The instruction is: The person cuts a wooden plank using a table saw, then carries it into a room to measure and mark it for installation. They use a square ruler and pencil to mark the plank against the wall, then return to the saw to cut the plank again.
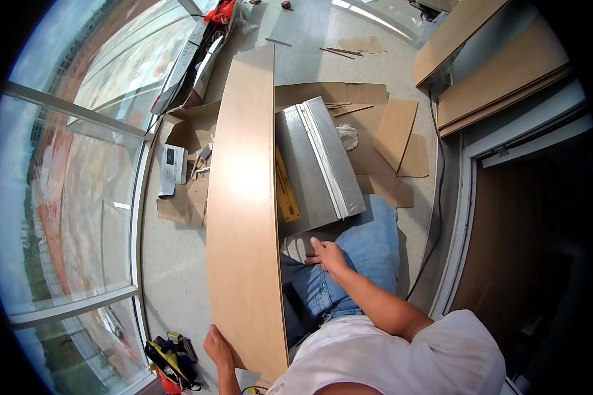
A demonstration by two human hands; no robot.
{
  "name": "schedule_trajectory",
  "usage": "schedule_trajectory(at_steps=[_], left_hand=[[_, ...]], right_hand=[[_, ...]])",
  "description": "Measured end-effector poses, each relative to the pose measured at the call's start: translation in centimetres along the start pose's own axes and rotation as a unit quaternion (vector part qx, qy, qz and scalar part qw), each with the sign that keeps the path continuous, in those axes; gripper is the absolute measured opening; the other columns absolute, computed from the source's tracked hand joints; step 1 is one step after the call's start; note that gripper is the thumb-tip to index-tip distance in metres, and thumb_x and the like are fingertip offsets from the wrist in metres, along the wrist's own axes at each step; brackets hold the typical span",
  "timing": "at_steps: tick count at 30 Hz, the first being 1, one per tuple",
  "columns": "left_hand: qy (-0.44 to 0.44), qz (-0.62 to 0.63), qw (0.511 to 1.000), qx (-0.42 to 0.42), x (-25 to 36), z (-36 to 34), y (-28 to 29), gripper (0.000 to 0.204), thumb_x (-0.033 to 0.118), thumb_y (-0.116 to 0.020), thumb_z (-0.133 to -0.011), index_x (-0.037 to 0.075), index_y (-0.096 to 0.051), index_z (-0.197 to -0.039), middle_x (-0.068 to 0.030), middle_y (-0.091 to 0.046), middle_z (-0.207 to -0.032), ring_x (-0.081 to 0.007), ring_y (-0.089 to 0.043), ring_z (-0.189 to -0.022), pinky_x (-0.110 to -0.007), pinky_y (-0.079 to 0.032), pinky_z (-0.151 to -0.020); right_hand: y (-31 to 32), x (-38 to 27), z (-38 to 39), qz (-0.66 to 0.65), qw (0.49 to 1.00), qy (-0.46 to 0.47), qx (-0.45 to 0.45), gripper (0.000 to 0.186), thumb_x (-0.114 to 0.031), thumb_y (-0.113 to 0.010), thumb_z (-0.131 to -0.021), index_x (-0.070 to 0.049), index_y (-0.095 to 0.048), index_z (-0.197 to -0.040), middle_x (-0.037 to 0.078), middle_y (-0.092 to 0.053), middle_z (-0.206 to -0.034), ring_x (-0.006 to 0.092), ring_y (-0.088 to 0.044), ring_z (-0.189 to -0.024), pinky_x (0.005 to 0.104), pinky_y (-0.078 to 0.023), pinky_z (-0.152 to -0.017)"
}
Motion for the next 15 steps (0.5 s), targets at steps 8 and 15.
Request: schedule_trajectory(at_steps=[8, 15], left_hand=[[0.005, -0.024, 0.999, -0.021, 3.0, -2.2, -1.2, 0.052, 0.036, -0.046, -0.11, -0.008, -0.069, -0.094, -0.0078, -0.071, -0.082, -0.0123, -0.058, -0.072, -0.032, -0.047, -0.068], [0.045, 0.052, 0.995, -0.068, 3.9, -6.2, -4.4, 0.05, 0.036, -0.049, -0.109, -0.008, -0.07, -0.094, -0.0054, -0.071, -0.084, -0.0112, -0.057, -0.073, -0.029, -0.048, -0.069]], right_hand=[[-3.9, 0.4, -6.7, -0.126, 0.984, 0.04, 0.121, 0.051, -0.037, -0.057, -0.105, 0.012, -0.067, -0.098, 0.021, -0.07, -0.084, 0.0255, -0.073, -0.073, 0.0355, -0.053, -0.05], [-10.3, 2.6, -18.0, 0.024, 0.964, 0.077, 0.252, 0.059, -0.045, -0.061, -0.101, 0.013, -0.071, -0.097, 0.025, -0.073, -0.095, 0.0281, -0.07, -0.071, 0.0454, -0.051, -0.065]])
Point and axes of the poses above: each hand's wrist, its own z-axis away from the middle knuckle, its own y-axis out of the back of the hand, x = y × z, the point moved 3 cm from there along -z, towards the middle knuckle
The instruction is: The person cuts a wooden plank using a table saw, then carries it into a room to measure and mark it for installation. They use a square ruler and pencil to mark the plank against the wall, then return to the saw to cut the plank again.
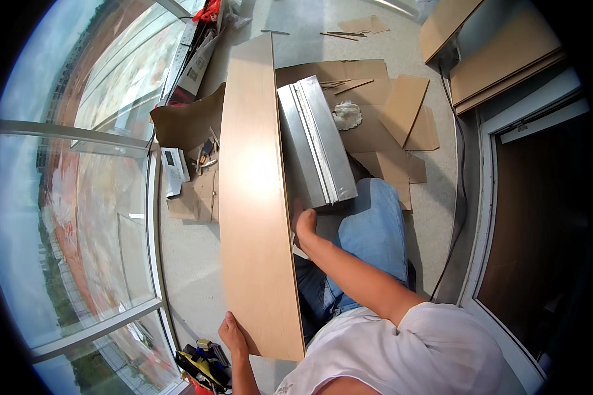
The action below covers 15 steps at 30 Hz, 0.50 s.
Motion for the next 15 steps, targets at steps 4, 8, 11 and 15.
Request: schedule_trajectory(at_steps=[4, 8, 11, 15], left_hand=[[-0.069, -0.032, 0.996, 0.034, 0.0, -6.2, -1.2, 0.05, 0.036, -0.051, -0.108, -0.008, -0.069, -0.094, -0.0054, -0.069, -0.08, -0.0115, -0.055, -0.072, -0.031, -0.047, -0.068], [-0.092, -0.068, 0.993, -0.033, 7.3, -12.0, -4.2, 0.052, 0.038, -0.052, -0.107, -0.009, -0.068, -0.091, -0.0051, -0.066, -0.077, -0.0126, -0.053, -0.07, -0.033, -0.045, -0.067], [-0.117, -0.138, 0.983, -0.013, 8.6, -15.3, -4.4, 0.055, 0.043, -0.058, -0.102, -0.008, -0.064, -0.083, -0.0098, -0.063, -0.07, -0.0147, -0.051, -0.065, -0.037, -0.045, -0.063], [-0.143, -0.188, 0.972, 0.006, 9.3, -19.0, -5.1, 0.062, 0.052, -0.065, -0.095, -0.008, -0.06, -0.078, -0.0178, -0.062, -0.068, -0.0228, -0.052, -0.059, -0.041, -0.046, -0.062]], right_hand=[[-8.8, -1.6, 0.6, -0.261, 0.945, -0.058, -0.19, 0.052, -0.042, -0.059, -0.101, 0.008, -0.071, -0.098, 0.019, -0.075, -0.093, 0.0286, -0.07, -0.069, 0.0454, -0.052, -0.065], [-12.5, -3.5, -3.3, -0.496, 0.809, -0.109, -0.297, 0.049, -0.041, -0.058, -0.102, 0.006, -0.071, -0.098, 0.017, -0.075, -0.092, 0.0293, -0.07, -0.069, 0.0459, -0.052, -0.065], [-10.0, -4.4, -2.3, -0.296, 0.896, -0.07, -0.324, 0.043, -0.038, -0.056, -0.103, 0.003, -0.07, -0.1, 0.015, -0.073, -0.092, 0.0272, -0.07, -0.073, 0.0436, -0.053, -0.065], [-0.7, -5.2, 3.7, -0.104, 0.91, 0.015, -0.401, 0.04, -0.036, -0.052, -0.106, 0.002, -0.066, -0.107, 0.013, -0.071, -0.094, 0.0209, -0.071, -0.078, 0.035, -0.055, -0.064]])
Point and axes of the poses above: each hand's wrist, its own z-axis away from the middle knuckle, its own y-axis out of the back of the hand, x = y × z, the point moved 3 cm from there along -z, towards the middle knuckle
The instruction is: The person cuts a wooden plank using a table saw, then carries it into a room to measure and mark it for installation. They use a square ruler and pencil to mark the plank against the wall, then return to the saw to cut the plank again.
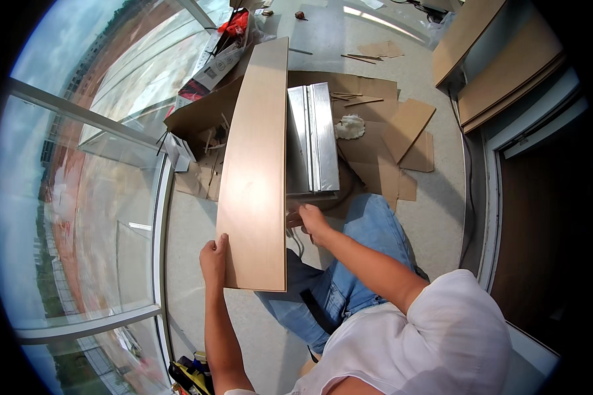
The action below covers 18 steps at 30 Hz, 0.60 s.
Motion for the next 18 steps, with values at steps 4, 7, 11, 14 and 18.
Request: schedule_trajectory(at_steps=[4, 7, 11, 14, 18], left_hand=[[-0.057, -0.016, 0.998, -0.017, 3.6, -4.9, -4.2, 0.076, 0.066, -0.067, -0.086, -0.01, -0.07, -0.097, -0.0263, -0.072, -0.088, -0.038, -0.07, -0.08, -0.043, -0.053, -0.075], [-0.062, -0.009, 0.997, -0.041, 6.7, -7.1, -6.2, 0.074, 0.067, -0.07, -0.083, -0.005, -0.071, -0.101, -0.0255, -0.073, -0.097, -0.0398, -0.071, -0.092, -0.045, -0.054, -0.082], [-0.108, -0.026, 0.994, -0.022, 8.6, -9.6, -7.1, 0.075, 0.066, -0.072, -0.08, 0.002, -0.067, -0.12, -0.022, -0.073, -0.112, -0.039, -0.07, -0.104, -0.047, -0.053, -0.089], [-0.13, -0.029, 0.991, -0.011, 9.2, -12.4, -7.8, 0.077, 0.065, -0.072, -0.08, 0.006, -0.063, -0.129, -0.0209, -0.072, -0.116, -0.0388, -0.069, -0.107, -0.048, -0.053, -0.09], [-0.117, -0.014, 0.991, -0.057, 10.4, -17.6, -8.9, 0.079, 0.066, -0.073, -0.079, 0.003, -0.063, -0.125, -0.0214, -0.072, -0.117, -0.0385, -0.068, -0.109, -0.048, -0.052, -0.093]], right_hand=[[-0.2, -0.2, 7.4, 0.039, 0.991, 0.114, -0.064, 0.042, -0.036, -0.053, -0.107, 0.004, -0.063, -0.107, 0.011, -0.07, -0.09, 0.0194, -0.069, -0.069, 0.0301, -0.055, -0.062], [-1.5, -1.9, 9.5, 0.175, 0.971, 0.163, -0.015, 0.033, -0.029, -0.055, -0.105, 0.003, -0.062, -0.108, 0.009, -0.07, -0.081, 0.0166, -0.067, -0.063, 0.0304, -0.053, -0.059], [-2.9, -5.8, 7.3, 0.316, 0.926, 0.199, 0.058, 0.028, -0.026, -0.052, -0.103, 0.0, -0.062, -0.104, 0.011, -0.07, -0.072, 0.0228, -0.068, -0.065, 0.0389, -0.052, -0.063], [-2.9, -8.1, 3.6, 0.429, 0.879, 0.188, 0.086, 0.031, -0.027, -0.05, -0.102, 0.0, -0.064, -0.096, 0.014, -0.07, -0.071, 0.0315, -0.069, -0.07, 0.0461, -0.052, -0.072], [-3.0, -10.8, -1.2, 0.517, 0.84, 0.141, 0.089, 0.035, -0.029, -0.051, -0.102, 0.001, -0.065, -0.09, 0.015, -0.071, -0.072, 0.037, -0.07, -0.078, 0.0477, -0.053, -0.078]])
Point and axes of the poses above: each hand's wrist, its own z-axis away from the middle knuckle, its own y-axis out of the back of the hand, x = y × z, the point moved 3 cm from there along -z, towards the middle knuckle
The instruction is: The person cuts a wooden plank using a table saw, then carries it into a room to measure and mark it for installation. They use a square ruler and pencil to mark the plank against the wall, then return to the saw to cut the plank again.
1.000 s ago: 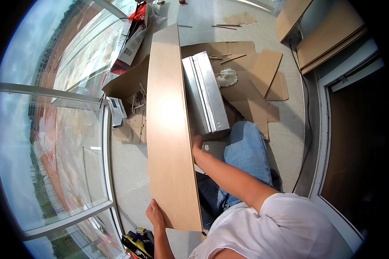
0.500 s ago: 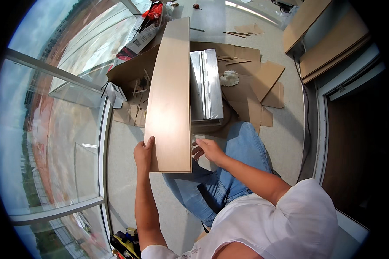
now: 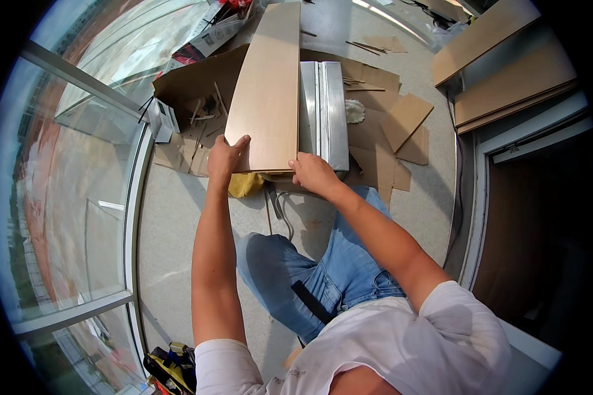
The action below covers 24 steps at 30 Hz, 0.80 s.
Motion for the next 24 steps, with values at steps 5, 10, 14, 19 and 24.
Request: schedule_trajectory(at_steps=[5, 10, 14, 19, 24], left_hand=[[0.076, -0.028, 0.997, 0.003, 1.1, -7.4, -2.3, 0.088, 0.072, -0.073, -0.077, -0.006, -0.064, -0.117, -0.0244, -0.071, -0.116, -0.0383, -0.068, -0.111, -0.047, -0.052, -0.095], [0.101, -0.044, 0.993, 0.038, 6.6, -11.9, -3.3, 0.089, 0.076, -0.069, -0.078, -0.006, -0.065, -0.113, -0.0248, -0.071, -0.115, -0.0378, -0.069, -0.11, -0.046, -0.053, -0.095], [0.067, -0.107, 0.988, 0.093, 8.6, -16.7, -4.2, 0.084, 0.073, -0.06, -0.087, -0.006, -0.062, -0.116, -0.0242, -0.073, -0.111, -0.0369, -0.071, -0.106, -0.043, -0.054, -0.094], [0.063, -0.109, 0.988, 0.094, 9.8, -21.5, -5.9, 0.081, 0.069, -0.05, -0.094, -0.007, -0.064, -0.117, -0.0255, -0.07, -0.118, -0.0382, -0.068, -0.112, -0.045, -0.051, -0.097], [0.047, -0.1, 0.987, 0.116, 9.7, -23.5, -6.5, 0.073, 0.062, -0.05, -0.097, -0.009, -0.063, -0.113, -0.0269, -0.071, -0.111, -0.0381, -0.07, -0.107, -0.044, -0.052, -0.096]], right_hand=[[2.3, 0.7, -7.2, 0.044, 0.998, -0.037, 0.037, 0.041, -0.038, -0.058, -0.098, 0.001, -0.068, -0.102, 0.018, -0.074, -0.091, 0.0359, -0.07, -0.094, 0.0461, -0.052, -0.088], [5.5, 4.9, -15.0, -0.04, 0.993, -0.059, 0.089, 0.05, -0.046, -0.08, -0.081, -0.001, -0.069, -0.099, 0.013, -0.073, -0.085, 0.0258, -0.069, -0.081, 0.0391, -0.052, -0.075], [7.5, 3.8, -20.3, -0.048, 0.994, -0.056, 0.08, 0.044, -0.045, -0.081, -0.08, -0.002, -0.072, -0.081, 0.01, -0.071, -0.073, 0.0233, -0.068, -0.068, 0.0377, -0.052, -0.067], [10.1, 2.1, -24.0, 0.043, 0.996, -0.073, 0.039, 0.047, -0.048, -0.079, -0.08, -0.003, -0.072, -0.065, 0.007, -0.068, -0.061, 0.0208, -0.066, -0.059, 0.0353, -0.052, -0.063], [14.8, 2.5, -29.8, 0.165, 0.985, -0.051, 0.003, 0.049, -0.051, -0.071, -0.084, -0.005, -0.074, -0.069, 0.007, -0.071, -0.063, 0.0237, -0.071, -0.069, 0.0406, -0.055, -0.071]])
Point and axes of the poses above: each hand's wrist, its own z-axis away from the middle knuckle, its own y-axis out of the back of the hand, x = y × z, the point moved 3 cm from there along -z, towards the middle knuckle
